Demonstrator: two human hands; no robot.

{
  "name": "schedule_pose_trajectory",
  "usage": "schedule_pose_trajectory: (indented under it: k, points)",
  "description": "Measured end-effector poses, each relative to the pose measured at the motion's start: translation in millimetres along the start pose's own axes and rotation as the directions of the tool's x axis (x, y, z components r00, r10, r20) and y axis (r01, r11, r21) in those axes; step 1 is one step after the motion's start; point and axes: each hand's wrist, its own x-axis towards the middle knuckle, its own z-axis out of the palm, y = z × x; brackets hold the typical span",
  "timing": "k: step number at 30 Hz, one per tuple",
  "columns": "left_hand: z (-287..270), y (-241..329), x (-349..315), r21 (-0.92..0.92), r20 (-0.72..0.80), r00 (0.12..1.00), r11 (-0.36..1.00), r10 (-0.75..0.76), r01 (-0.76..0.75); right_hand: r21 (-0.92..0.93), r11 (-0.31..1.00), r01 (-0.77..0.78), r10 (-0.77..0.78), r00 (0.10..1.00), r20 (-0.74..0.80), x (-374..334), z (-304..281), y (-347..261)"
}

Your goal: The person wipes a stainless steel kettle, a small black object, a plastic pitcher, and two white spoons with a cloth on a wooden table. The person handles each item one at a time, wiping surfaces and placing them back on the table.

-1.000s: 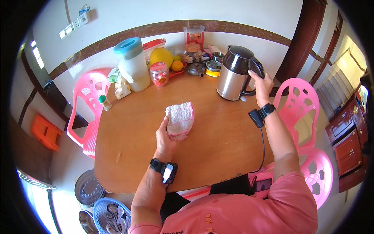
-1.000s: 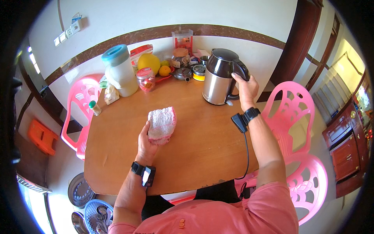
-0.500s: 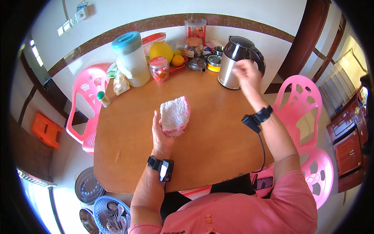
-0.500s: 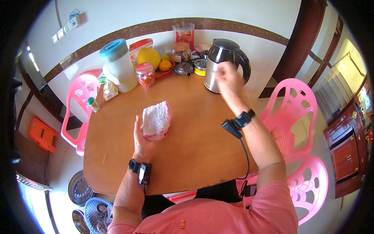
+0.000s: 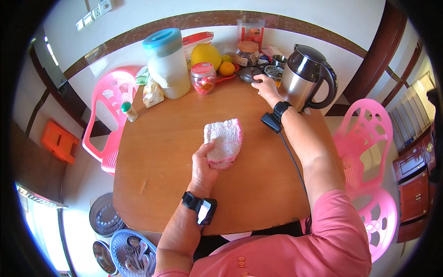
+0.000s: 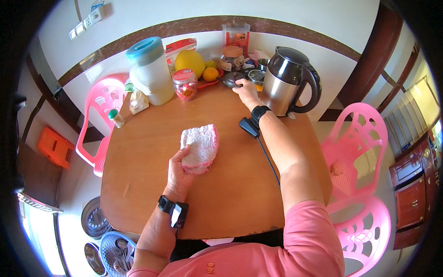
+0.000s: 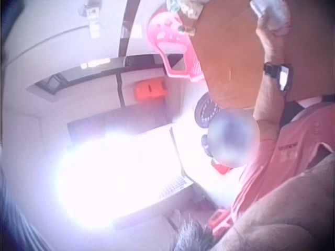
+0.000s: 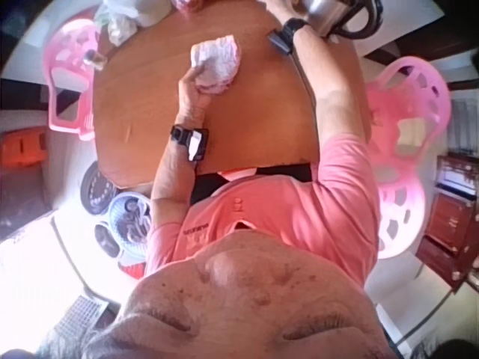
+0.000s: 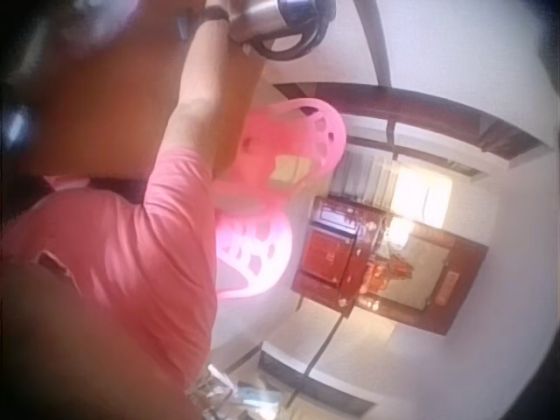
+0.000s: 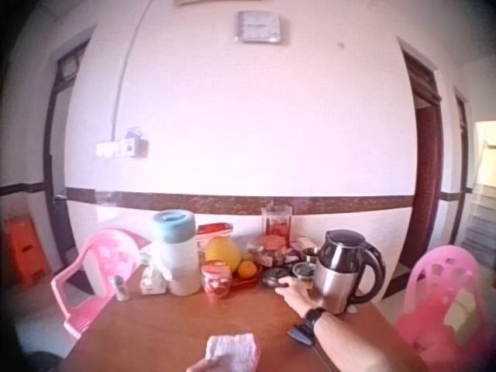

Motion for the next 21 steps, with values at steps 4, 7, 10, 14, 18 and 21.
schedule_pose_trajectory:
  k: [4, 7, 10, 14, 18, 21]
  points:
    - [8, 1, -7, 0.01, -0.025, 1.0, 1.0, 0.004, -0.004, 0.097, 0.995, -0.038, 0.032, 0.998, 0.056, 9, 4, 10]
    - [9, 5, -8, 0.02, -0.045, 0.999, 1.0, 0.023, -0.022, -0.044, 0.999, 0.028, -0.026, 0.999, 0.035, -11, 0, 3]
    - [4, 15, -5, 0.048, -0.068, 0.988, 0.989, 0.14, -0.137, -0.141, 0.979, 0.149, -0.133, 0.984, 0.115, -59, -16, -15]
    - [-1, 37, -2, 0.252, -0.147, 0.874, 0.872, 0.463, -0.419, -0.118, 0.984, 0.135, -0.095, 0.952, 0.291, -135, -42, -50]
    - [1, 49, -10, 0.482, -0.084, 0.751, 0.687, 0.654, -0.544, 0.015, 0.994, 0.104, -0.101, 0.908, 0.406, -201, -62, -69]
    - [7, 45, -10, 0.62, 0.037, 0.751, 0.574, 0.659, -0.534, 0.102, 0.994, 0.038, -0.079, 0.901, 0.426, -229, -67, -74]
